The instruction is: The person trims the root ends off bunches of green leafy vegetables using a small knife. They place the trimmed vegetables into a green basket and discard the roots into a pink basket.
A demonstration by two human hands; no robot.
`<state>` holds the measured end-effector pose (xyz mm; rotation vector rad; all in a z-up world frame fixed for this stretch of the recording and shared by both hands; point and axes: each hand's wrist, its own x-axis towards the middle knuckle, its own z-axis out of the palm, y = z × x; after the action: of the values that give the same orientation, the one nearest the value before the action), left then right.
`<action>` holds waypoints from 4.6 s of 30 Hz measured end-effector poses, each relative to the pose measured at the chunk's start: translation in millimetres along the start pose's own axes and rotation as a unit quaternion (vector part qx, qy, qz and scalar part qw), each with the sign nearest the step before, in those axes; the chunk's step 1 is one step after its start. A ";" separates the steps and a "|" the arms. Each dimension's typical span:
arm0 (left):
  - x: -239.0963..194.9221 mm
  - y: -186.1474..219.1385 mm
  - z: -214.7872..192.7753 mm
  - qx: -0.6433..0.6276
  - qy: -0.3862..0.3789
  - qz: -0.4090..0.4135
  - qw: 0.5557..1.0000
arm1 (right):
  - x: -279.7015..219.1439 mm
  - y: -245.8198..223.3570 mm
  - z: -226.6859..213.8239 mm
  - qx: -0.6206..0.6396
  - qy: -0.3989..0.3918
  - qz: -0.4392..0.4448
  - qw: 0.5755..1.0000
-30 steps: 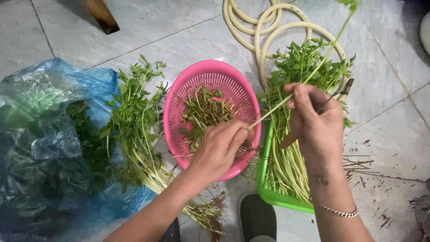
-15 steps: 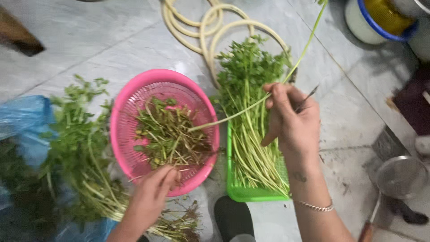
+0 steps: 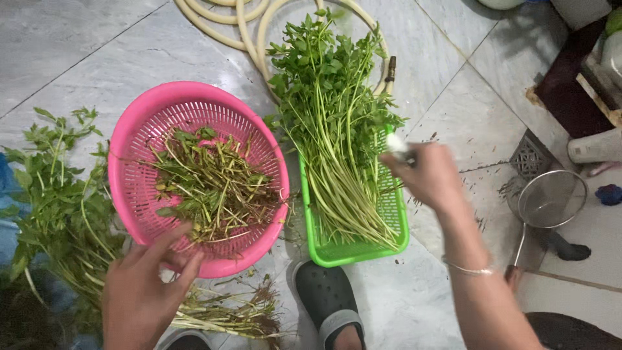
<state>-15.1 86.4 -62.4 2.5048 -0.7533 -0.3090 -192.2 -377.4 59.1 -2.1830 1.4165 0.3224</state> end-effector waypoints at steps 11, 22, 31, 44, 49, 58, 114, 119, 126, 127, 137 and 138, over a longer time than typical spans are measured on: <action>0.7 -20.3 -46.4 -0.040 0.101 0.008 0.994 | -4.8 -18.5 53.5 0.077 0.010 -0.238 0.968; -77.5 -81.7 -21.7 -0.094 -0.068 -0.315 0.942 | -132.6 -78.9 264.8 -0.151 -0.304 -0.430 0.837; -107.8 -81.5 -7.6 -0.120 -0.231 -0.387 0.885 | -171.9 -109.8 328.5 -0.247 -0.347 -0.474 0.771; -120.2 -66.2 15.1 -0.492 -0.135 -0.352 0.785 | -167.9 -78.5 284.2 0.044 -0.431 -0.328 0.840; -97.6 -18.2 -21.5 -0.571 -0.106 -0.260 0.771 | -165.2 -70.5 266.9 0.137 -0.430 -0.346 0.823; -54.9 22.7 -78.0 -0.538 -0.125 -0.150 0.820 | -135.0 -131.2 185.4 0.160 -0.281 -0.362 0.874; -43.2 38.3 -20.6 -0.584 -0.195 -0.060 0.786 | -43.4 -182.2 66.7 0.416 -0.120 -0.290 0.853; -47.5 35.3 -13.4 -0.591 -0.199 -0.076 0.778 | -32.1 -181.8 63.0 0.396 -0.104 -0.287 0.866; -48.1 44.2 -22.5 -0.593 -0.195 -0.113 0.773 | -28.4 -188.1 60.8 0.405 -0.102 -0.305 0.856; -49.2 42.6 -19.5 -0.592 -0.194 -0.112 0.774 | -30.7 -189.1 60.3 0.405 -0.101 -0.306 0.856; -52.6 47.6 2.6 -0.655 -0.105 -0.254 0.704 | -62.3 -204.7 46.1 0.383 -0.079 -0.315 0.864; -53.0 50.0 0.1 -0.675 -0.102 -0.308 0.662 | -68.8 -205.7 45.0 0.377 -0.073 -0.312 0.869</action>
<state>-81.3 80.4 -32.5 1.1340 0.3345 -0.9562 -32.8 -233.1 112.4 -1.7536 0.5301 -0.2653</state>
